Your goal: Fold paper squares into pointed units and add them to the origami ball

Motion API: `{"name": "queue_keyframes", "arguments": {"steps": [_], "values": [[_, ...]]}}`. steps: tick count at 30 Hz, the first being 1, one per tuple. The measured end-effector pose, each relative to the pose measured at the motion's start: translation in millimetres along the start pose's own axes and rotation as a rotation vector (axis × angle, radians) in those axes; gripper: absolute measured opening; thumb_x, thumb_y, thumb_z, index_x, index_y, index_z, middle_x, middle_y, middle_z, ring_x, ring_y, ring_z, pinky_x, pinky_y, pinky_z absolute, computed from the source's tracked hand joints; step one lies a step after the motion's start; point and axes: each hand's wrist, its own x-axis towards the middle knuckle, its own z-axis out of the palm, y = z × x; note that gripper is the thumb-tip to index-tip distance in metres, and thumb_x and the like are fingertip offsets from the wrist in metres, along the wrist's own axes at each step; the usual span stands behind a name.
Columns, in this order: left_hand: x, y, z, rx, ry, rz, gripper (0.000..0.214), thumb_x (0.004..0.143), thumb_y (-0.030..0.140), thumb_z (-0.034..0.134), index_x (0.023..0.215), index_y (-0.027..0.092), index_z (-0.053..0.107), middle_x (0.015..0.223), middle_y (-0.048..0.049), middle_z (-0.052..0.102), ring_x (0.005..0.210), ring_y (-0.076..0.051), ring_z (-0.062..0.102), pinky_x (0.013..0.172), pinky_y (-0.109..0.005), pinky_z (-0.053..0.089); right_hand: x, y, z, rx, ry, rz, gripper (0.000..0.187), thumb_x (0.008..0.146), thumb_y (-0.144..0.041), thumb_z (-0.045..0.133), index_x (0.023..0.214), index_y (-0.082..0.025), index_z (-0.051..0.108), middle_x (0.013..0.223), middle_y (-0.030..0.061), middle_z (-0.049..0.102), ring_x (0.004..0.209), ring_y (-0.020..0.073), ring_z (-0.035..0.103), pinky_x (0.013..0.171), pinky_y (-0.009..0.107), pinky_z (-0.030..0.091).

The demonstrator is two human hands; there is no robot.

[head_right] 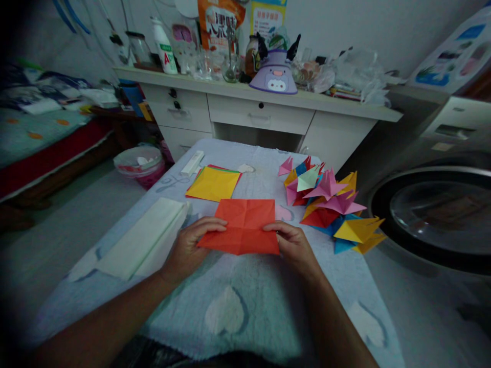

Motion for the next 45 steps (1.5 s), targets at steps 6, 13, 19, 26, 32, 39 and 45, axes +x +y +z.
{"name": "queue_keyframes", "arguments": {"steps": [6,13,19,26,32,39,45], "values": [[0.2,-4.8,1.5,0.023,0.072,-0.059,0.016,0.076,0.004,0.068,0.081,0.019,0.067,0.092,-0.0036,0.067,0.091,-0.016,0.064,0.083,-0.029,0.051,3.2,9.4,-3.8,-0.013,0.013,-0.069,0.018,0.067,-0.032,0.083,0.084,-0.026,0.078,0.086,0.0020,0.071,0.074,0.0154,0.061,0.068,0.026,0.048],[1.0,-5.4,4.7,-0.047,0.143,-0.167,0.013,0.073,0.018,0.077,0.082,0.020,0.066,0.107,-0.0048,0.057,0.103,-0.019,0.060,0.087,-0.031,0.051,0.5,3.3,4.7,-0.012,-0.042,-0.094,0.010,0.074,-0.033,0.078,0.078,-0.024,0.076,0.068,-0.0006,0.063,0.062,0.0132,0.052,0.062,0.026,0.043],[2.4,-9.4,6.2,-0.287,0.204,-0.365,0.027,0.072,0.027,0.079,0.096,0.019,0.068,0.137,-0.0076,0.044,0.109,-0.019,0.060,0.094,-0.031,0.051,-0.1,0.4,9.2,-0.023,-0.125,-0.044,0.015,0.077,-0.033,0.076,0.089,-0.023,0.076,0.078,0.0009,0.068,0.073,0.0159,0.058,0.075,0.030,0.046],[3.9,-11.1,7.0,-0.472,0.105,-0.514,0.015,0.077,0.024,0.072,0.089,0.016,0.066,0.089,-0.0016,0.070,0.083,-0.015,0.064,0.080,-0.027,0.050,-2.2,1.5,9.3,0.036,-0.070,-0.006,0.018,0.075,-0.034,0.078,0.089,-0.025,0.072,0.082,-0.0009,0.066,0.073,0.0136,0.058,0.069,0.025,0.044],[0.2,-11.8,7.8,-0.295,0.044,-0.476,0.010,0.076,0.022,0.071,0.077,0.017,0.063,0.075,0.0016,0.062,0.072,-0.012,0.058,0.069,-0.024,0.046,0.0,2.8,9.0,0.082,-0.013,-0.174,0.011,0.083,-0.033,0.071,0.092,-0.026,0.072,0.103,0.0015,0.067,0.098,0.0186,0.059,0.089,0.031,0.044],[1.4,-7.0,7.2,-0.286,0.068,-0.401,0.017,0.077,0.025,0.072,0.091,0.019,0.067,0.104,-0.0038,0.066,0.096,-0.017,0.062,0.085,-0.028,0.048,1.6,4.7,12.8,0.134,0.056,-0.136,0.005,0.080,-0.030,0.074,0.081,-0.025,0.073,0.082,-0.0024,0.068,0.074,0.0122,0.058,0.074,0.024,0.045],[-0.3,-8.5,4.5,-0.239,0.129,-0.434,0.010,0.079,0.027,0.070,0.079,0.018,0.067,0.090,-0.0023,0.068,0.085,-0.015,0.063,0.080,-0.026,0.048,1.4,4.1,17.7,0.160,0.105,-0.103,0.017,0.073,-0.028,0.080,0.078,-0.022,0.065,0.073,-0.0037,0.064,0.065,0.0100,0.055,0.063,0.021,0.044]]}}
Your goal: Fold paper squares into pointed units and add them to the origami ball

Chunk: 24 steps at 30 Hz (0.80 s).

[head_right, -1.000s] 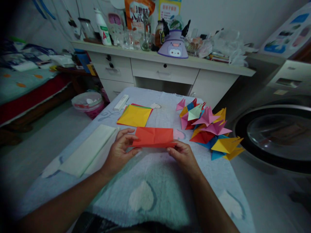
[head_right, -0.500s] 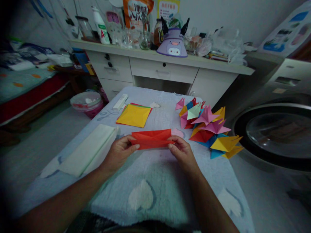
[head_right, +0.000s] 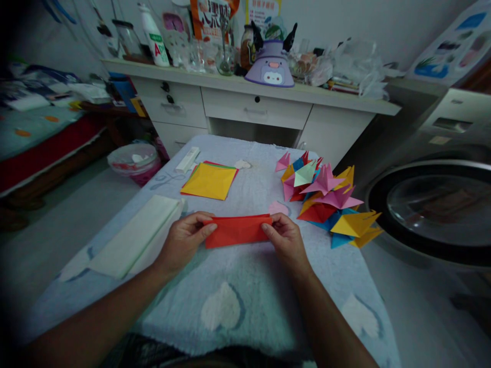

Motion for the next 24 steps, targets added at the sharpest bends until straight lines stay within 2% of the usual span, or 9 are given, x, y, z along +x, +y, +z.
{"name": "queue_keyframes", "arguments": {"steps": [3,8,10,13,17,24], "values": [[-1.0,0.3,0.5,0.006,0.008,-0.001,0.010,0.077,0.027,0.072,0.077,0.018,0.067,0.087,-0.0019,0.068,0.082,-0.015,0.062,0.077,-0.025,0.048,0.1,-1.7,3.2,0.051,0.012,0.014,0.028,0.070,-0.027,0.082,0.084,-0.025,0.058,0.072,-0.0052,0.062,0.064,0.0105,0.056,0.061,0.021,0.044],[-1.6,0.5,2.0,-0.002,0.017,0.000,0.010,0.076,0.026,0.072,0.078,0.018,0.067,0.083,-0.0009,0.067,0.077,-0.013,0.061,0.073,-0.024,0.048,-1.7,-7.4,7.3,0.085,-0.002,0.128,0.050,0.068,-0.032,0.083,0.109,-0.030,0.054,0.074,-0.0041,0.065,0.065,0.0152,0.060,0.063,0.027,0.048],[-1.4,0.6,2.1,-0.004,0.019,-0.002,0.010,0.076,0.025,0.073,0.078,0.018,0.067,0.083,-0.0006,0.067,0.076,-0.013,0.061,0.072,-0.024,0.048,-2.7,-7.3,6.5,0.082,-0.017,0.148,0.041,0.070,-0.034,0.081,0.105,-0.027,0.060,0.077,-0.0019,0.066,0.067,0.0149,0.060,0.065,0.027,0.047],[-1.4,1.7,2.2,-0.003,0.019,-0.004,0.009,0.076,0.024,0.072,0.078,0.018,0.066,0.084,-0.0008,0.067,0.078,-0.013,0.062,0.074,-0.024,0.048,-3.4,-3.9,2.8,0.051,-0.028,0.140,0.019,0.076,-0.036,0.077,0.083,-0.021,0.067,0.074,-0.0010,0.064,0.066,0.0123,0.056,0.064,0.024,0.044],[-1.4,5.0,2.3,0.007,0.017,0.001,0.008,0.075,0.023,0.072,0.076,0.018,0.066,0.084,-0.0007,0.068,0.079,-0.013,0.062,0.074,-0.024,0.048,-2.9,0.6,-1.3,-0.004,-0.015,0.105,0.019,0.079,-0.034,0.075,0.071,-0.020,0.065,0.065,-0.0035,0.055,0.059,0.0099,0.046,0.058,0.023,0.036],[-1.0,3.6,1.8,0.015,0.014,0.006,0.007,0.076,0.023,0.071,0.077,0.017,0.066,0.083,-0.0005,0.067,0.077,-0.013,0.062,0.073,-0.024,0.049,-2.7,-1.4,0.8,-0.005,-0.016,0.110,0.022,0.077,-0.037,0.076,0.071,-0.020,0.063,0.065,-0.0035,0.055,0.059,0.0110,0.044,0.057,0.024,0.035]]}}
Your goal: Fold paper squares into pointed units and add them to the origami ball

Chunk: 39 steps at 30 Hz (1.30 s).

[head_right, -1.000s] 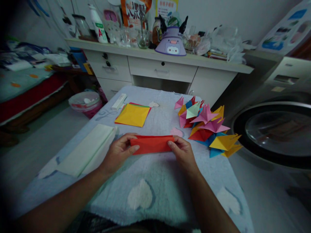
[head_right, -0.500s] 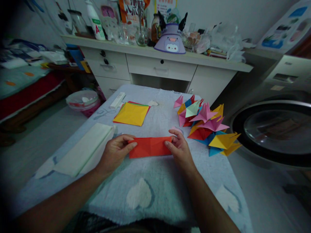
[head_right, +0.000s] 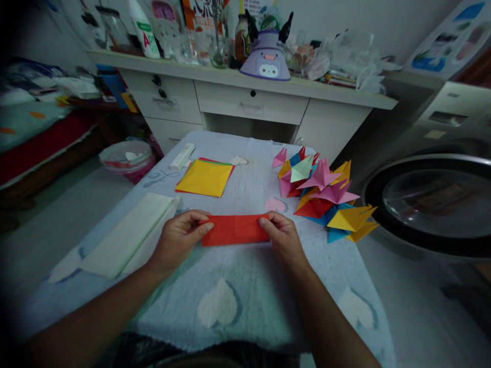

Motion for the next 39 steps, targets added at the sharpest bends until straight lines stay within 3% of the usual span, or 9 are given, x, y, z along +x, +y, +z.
{"name": "queue_keyframes", "arguments": {"steps": [21,23,27,29,39], "values": [[-0.6,0.7,0.4,-0.012,0.012,-0.023,0.011,0.074,0.023,0.073,0.077,0.017,0.065,0.079,-0.0002,0.065,0.074,-0.013,0.060,0.071,-0.024,0.047,-1.3,-2.3,0.7,-0.018,0.010,-0.005,0.026,0.076,-0.038,0.076,0.066,-0.020,0.060,0.062,-0.0038,0.049,0.058,0.0109,0.039,0.055,0.024,0.030],[-0.1,2.1,1.6,-0.054,0.027,-0.041,0.016,0.073,0.023,0.074,0.085,0.017,0.063,0.077,0.0008,0.065,0.072,-0.012,0.060,0.068,-0.023,0.047,-0.9,-1.7,0.2,-0.034,0.017,-0.018,0.027,0.075,-0.039,0.076,0.065,-0.020,0.059,0.061,-0.0037,0.048,0.058,0.0112,0.039,0.055,0.025,0.031],[1.6,4.7,2.8,-0.165,0.003,-0.098,0.048,0.074,0.023,0.074,0.117,0.022,0.052,0.082,0.0023,0.068,0.070,-0.011,0.061,0.067,-0.022,0.047,0.0,0.5,-1.1,-0.049,0.016,-0.027,0.027,0.075,-0.039,0.076,0.066,-0.020,0.059,0.061,-0.0036,0.048,0.058,0.0113,0.039,0.054,0.025,0.030],[2.5,4.8,2.5,-0.201,-0.020,-0.131,0.052,0.075,0.024,0.074,0.121,0.022,0.050,0.079,0.0030,0.068,0.068,-0.011,0.061,0.066,-0.022,0.046,0.2,1.6,-2.0,-0.051,0.011,-0.026,0.026,0.077,-0.038,0.075,0.067,-0.020,0.060,0.062,-0.0037,0.048,0.057,0.0113,0.039,0.054,0.025,0.030],[4.1,-0.8,1.3,-0.224,-0.036,-0.228,0.018,0.074,0.029,0.076,0.083,0.017,0.066,0.072,0.0032,0.063,0.065,-0.008,0.056,0.061,-0.019,0.042,0.5,2.9,-4.0,-0.018,0.024,-0.028,0.020,0.078,-0.033,0.076,0.069,-0.021,0.062,0.064,-0.0037,0.051,0.059,0.0114,0.040,0.055,0.024,0.030]]}}
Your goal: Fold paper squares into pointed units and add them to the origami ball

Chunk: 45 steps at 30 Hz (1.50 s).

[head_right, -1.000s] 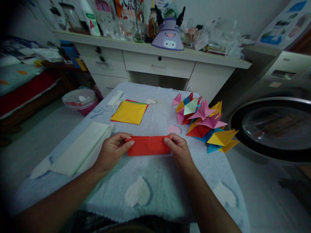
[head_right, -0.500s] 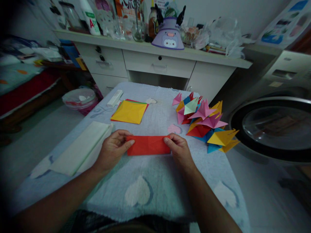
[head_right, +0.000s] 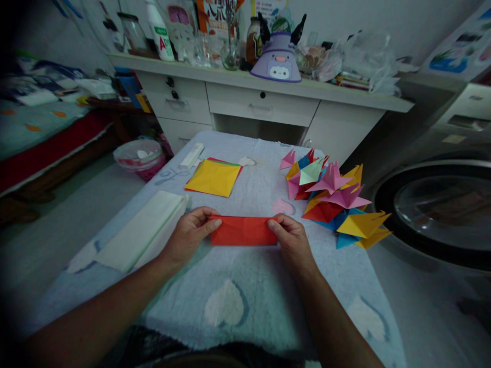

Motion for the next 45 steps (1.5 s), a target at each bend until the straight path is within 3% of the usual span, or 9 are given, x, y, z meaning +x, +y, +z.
{"name": "queue_keyframes", "arguments": {"steps": [5,21,26,32,38,45], "values": [[0.8,1.3,-0.1,0.058,0.026,0.017,0.014,0.075,0.029,0.074,0.074,0.017,0.067,0.066,0.0035,0.062,0.060,-0.009,0.054,0.059,-0.021,0.041,-0.3,-0.6,0.1,-0.002,-0.001,0.012,0.021,0.078,-0.034,0.075,0.069,-0.021,0.062,0.062,-0.0041,0.050,0.058,0.0109,0.040,0.054,0.025,0.030],[0.0,2.7,0.1,0.144,0.030,0.055,0.016,0.079,0.031,0.067,0.073,0.017,0.064,0.066,0.0037,0.058,0.063,-0.010,0.050,0.062,-0.022,0.040,0.9,2.6,-0.5,-0.066,0.045,0.035,0.027,0.076,-0.039,0.075,0.068,-0.019,0.059,0.061,-0.0054,0.048,0.057,0.0100,0.040,0.056,0.023,0.031],[1.2,1.5,-0.2,0.271,0.036,0.071,0.019,0.081,0.033,0.064,0.073,0.016,0.063,0.067,0.0029,0.058,0.063,-0.011,0.051,0.061,-0.023,0.040,2.4,1.8,3.1,-0.417,0.118,-0.010,0.034,0.078,-0.047,0.067,0.064,-0.019,0.055,0.058,-0.0051,0.044,0.054,0.0109,0.037,0.054,0.025,0.030],[2.5,3.1,2.8,0.589,0.055,0.102,0.019,0.083,0.032,0.058,0.071,0.018,0.063,0.064,0.0017,0.061,0.060,-0.013,0.054,0.057,-0.023,0.038,5.4,6.4,5.8,-0.982,0.183,-0.253,0.029,0.084,-0.039,0.056,0.063,-0.020,0.053,0.061,-0.0019,0.048,0.059,0.0139,0.044,0.059,0.028,0.032],[6.3,-0.8,3.5,0.929,0.020,0.172,0.015,0.085,0.025,0.055,0.074,0.019,0.063,0.071,0.0005,0.066,0.067,-0.014,0.059,0.062,-0.024,0.037,9.1,11.3,5.7,-1.215,0.176,-0.327,0.028,0.084,-0.033,0.054,0.060,-0.021,0.046,0.061,-0.0021,0.046,0.057,0.0137,0.044,0.058,0.028,0.030],[9.6,-4.0,5.0,1.124,-0.001,0.243,0.013,0.087,0.022,0.055,0.076,0.019,0.061,0.074,-0.0013,0.066,0.069,-0.016,0.059,0.063,-0.026,0.037,11.2,12.8,8.9,-1.403,0.163,-0.287,0.024,0.086,-0.030,0.055,0.065,-0.020,0.054,0.066,0.0014,0.054,0.064,0.0166,0.049,0.065,0.029,0.032]]}}
